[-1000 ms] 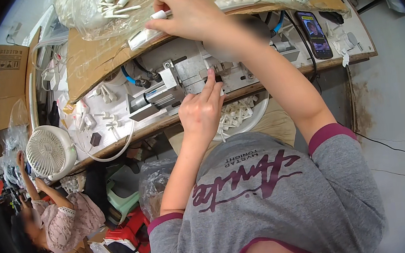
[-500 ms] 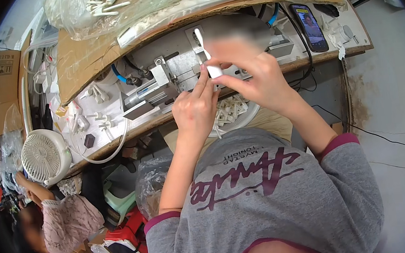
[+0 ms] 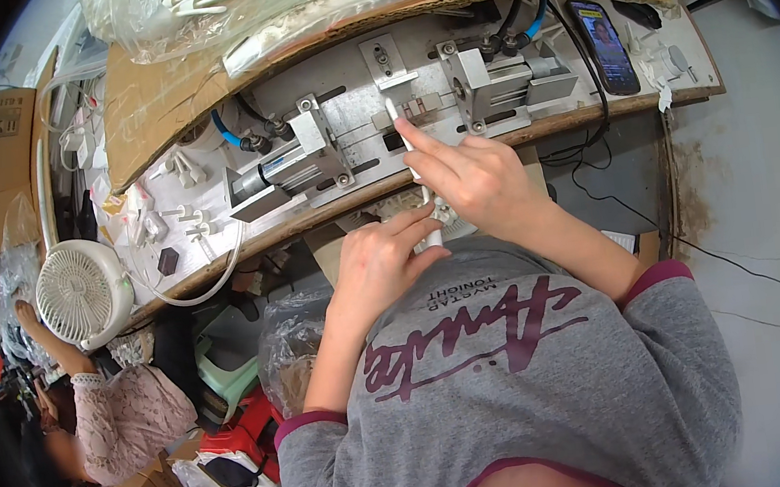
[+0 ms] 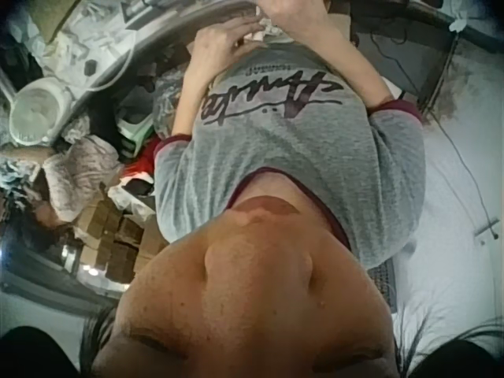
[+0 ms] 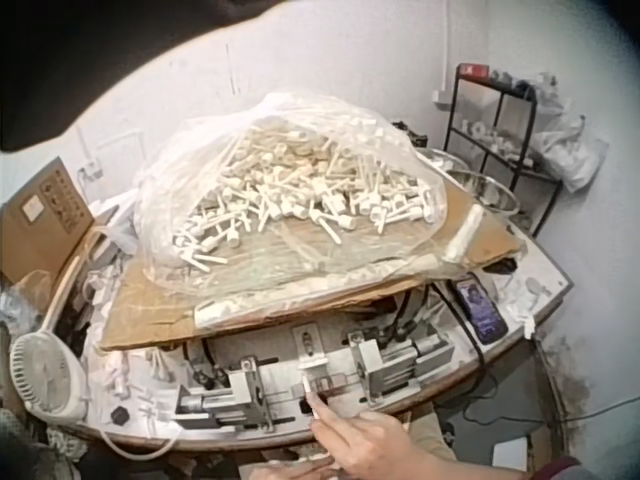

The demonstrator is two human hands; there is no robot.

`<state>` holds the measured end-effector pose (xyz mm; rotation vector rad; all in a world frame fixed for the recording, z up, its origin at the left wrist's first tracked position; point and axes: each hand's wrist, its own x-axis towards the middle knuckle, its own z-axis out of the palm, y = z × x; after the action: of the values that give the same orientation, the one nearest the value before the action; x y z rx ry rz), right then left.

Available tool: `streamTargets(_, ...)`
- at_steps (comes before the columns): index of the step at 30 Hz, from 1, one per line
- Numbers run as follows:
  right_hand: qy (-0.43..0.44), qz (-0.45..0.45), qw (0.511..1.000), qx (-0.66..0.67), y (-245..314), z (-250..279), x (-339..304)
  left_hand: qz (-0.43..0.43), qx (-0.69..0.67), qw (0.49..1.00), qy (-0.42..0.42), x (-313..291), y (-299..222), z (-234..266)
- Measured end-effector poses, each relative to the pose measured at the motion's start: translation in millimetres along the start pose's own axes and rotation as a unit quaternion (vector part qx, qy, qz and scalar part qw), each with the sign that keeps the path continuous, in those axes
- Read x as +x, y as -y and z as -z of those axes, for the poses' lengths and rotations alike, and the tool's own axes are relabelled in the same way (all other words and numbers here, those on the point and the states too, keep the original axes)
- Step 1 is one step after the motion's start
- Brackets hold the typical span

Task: Assembling small plastic components using a pneumatic jig or machine.

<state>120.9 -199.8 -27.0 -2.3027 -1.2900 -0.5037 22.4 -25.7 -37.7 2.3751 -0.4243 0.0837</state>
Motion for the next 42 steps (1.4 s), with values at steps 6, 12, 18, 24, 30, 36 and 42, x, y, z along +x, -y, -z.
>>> streamTargets(6,0.032,0.011,0.999,-0.036,1,-8,3,-0.036,-0.007,0.998,-0.047,7,-10,20)
streamTargets(12,0.046,0.031,0.997,-0.054,1,-8,21,-0.086,-0.008,0.991,-0.105,18,-13,40)
streamTargets(18,0.048,-0.004,0.996,-0.069,5,-14,19,-0.108,-0.048,0.950,-0.288,54,-3,80)
streamTargets(24,0.033,0.001,0.998,-0.044,2,-11,19,-0.033,-0.089,0.925,-0.368,140,12,139)
streamTargets(30,0.041,-0.018,0.994,0.103,2,3,7,0.098,0.069,0.961,-0.247,218,109,190)
streamTargets(36,0.129,0.010,0.961,0.246,5,-15,-41,0.310,0.262,0.896,-0.179,247,156,228)
streamTargets(42,0.193,-0.002,0.941,0.277,8,-32,-59,0.337,0.264,0.892,-0.147,250,143,204)
